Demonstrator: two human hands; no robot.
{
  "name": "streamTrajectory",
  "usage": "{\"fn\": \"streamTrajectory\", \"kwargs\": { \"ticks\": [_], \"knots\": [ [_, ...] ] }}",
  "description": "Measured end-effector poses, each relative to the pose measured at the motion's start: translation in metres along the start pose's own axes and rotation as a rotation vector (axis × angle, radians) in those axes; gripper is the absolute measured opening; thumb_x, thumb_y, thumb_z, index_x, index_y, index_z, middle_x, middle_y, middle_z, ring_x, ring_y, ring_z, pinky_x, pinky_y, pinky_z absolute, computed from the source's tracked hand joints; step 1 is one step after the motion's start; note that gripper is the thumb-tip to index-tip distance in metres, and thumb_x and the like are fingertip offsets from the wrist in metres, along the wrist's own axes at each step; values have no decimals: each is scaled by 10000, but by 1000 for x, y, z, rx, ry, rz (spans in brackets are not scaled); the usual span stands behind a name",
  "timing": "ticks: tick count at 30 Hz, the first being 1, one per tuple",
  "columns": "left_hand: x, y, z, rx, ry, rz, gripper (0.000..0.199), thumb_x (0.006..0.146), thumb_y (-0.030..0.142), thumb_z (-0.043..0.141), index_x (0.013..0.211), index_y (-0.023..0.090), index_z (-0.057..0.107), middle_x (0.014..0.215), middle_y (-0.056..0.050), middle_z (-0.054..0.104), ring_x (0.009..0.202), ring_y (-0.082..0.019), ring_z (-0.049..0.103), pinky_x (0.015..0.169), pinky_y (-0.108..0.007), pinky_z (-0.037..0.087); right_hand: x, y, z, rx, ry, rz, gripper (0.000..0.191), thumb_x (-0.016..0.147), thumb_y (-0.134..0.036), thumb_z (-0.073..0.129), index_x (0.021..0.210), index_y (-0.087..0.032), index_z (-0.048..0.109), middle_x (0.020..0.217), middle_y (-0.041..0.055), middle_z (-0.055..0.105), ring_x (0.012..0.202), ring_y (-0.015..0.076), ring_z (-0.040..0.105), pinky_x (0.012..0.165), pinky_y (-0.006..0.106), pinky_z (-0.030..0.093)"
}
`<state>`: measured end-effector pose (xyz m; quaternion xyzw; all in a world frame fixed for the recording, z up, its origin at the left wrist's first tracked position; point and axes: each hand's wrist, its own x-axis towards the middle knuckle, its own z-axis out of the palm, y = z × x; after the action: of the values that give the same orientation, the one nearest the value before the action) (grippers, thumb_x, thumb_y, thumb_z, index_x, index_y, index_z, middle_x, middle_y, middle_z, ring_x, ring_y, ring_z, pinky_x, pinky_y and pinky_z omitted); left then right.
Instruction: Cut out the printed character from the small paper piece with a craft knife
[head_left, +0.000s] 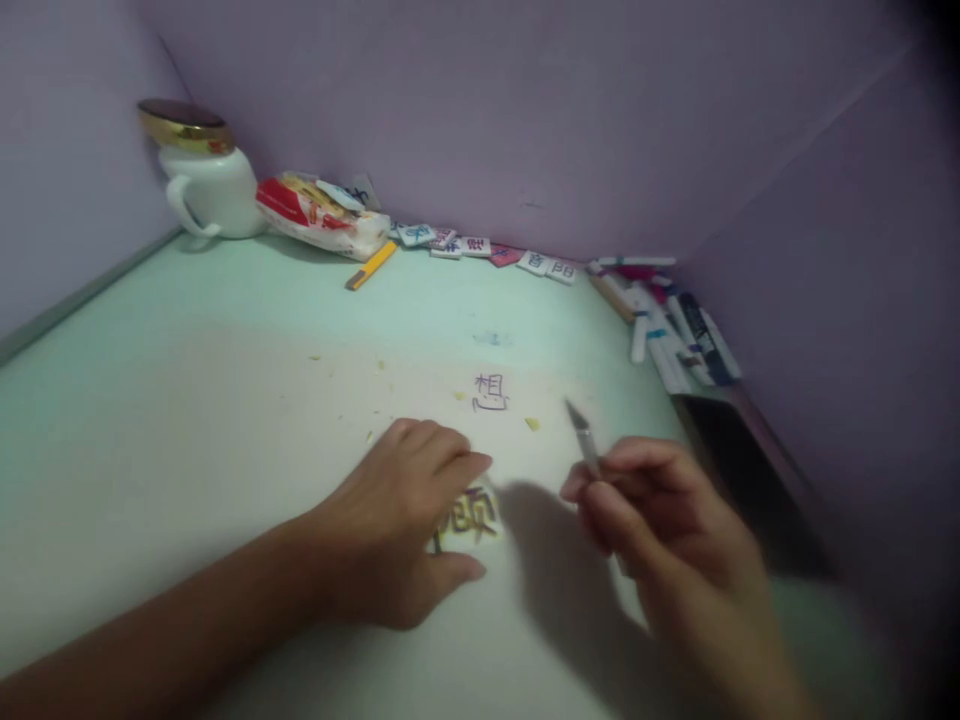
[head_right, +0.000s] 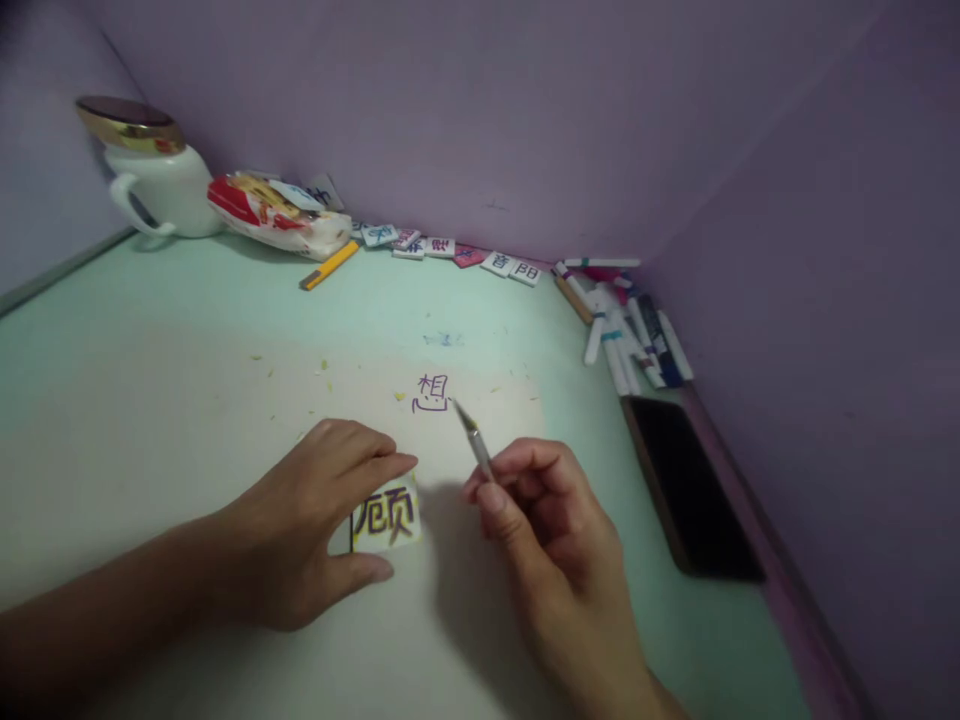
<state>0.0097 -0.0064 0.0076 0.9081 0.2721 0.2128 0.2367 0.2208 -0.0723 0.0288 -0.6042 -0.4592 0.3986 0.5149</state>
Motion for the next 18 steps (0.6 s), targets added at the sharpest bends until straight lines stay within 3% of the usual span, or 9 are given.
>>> {"fn": "streamTrajectory", "kwargs": {
  "ticks": [3,5,9,15,18],
  "knots": [
    [1,0,1,31,26,-23,415,699,264,698,1074,128,585,990,-119,556,908,-285,494,832,-468,394,-9,3,2,-44,67,50,148,834,-323,709,946,-275,623,778,-7,708,692,135,655,632,212,538],
    [2,0,2,31,28,-25,387,704,251,683,1058,121,595,975,-117,556,899,-278,490,830,-460,383,-14,6,0,-10,84,29,101,837,-304,705,896,-269,630,782,-8,703,638,120,644,585,196,536],
    [2,-2,1,-12,8,-2,379,717,193,639,1087,132,588,974,-104,564,898,-258,500,844,-449,381,-15,8,-13,91,-47,17,51,849,-312,693,855,-264,678,809,15,712,552,115,633,469,193,525],
    [1,-4,-5,-125,-56,109,702,582,16,521,1261,190,480,1160,-87,580,1079,-251,520,995,-439,363,-5,7,-27,65,-105,90,221,758,-424,761,887,-255,700,769,61,746,580,207,683,510,315,584],
    [-1,-3,-4,-124,12,89,688,621,68,543,1296,173,458,1232,-126,535,1126,-283,494,1002,-471,365,-6,8,-22,71,-80,104,217,759,-415,760,876,-261,659,748,43,745,572,203,681,510,311,584]
  ]
}}
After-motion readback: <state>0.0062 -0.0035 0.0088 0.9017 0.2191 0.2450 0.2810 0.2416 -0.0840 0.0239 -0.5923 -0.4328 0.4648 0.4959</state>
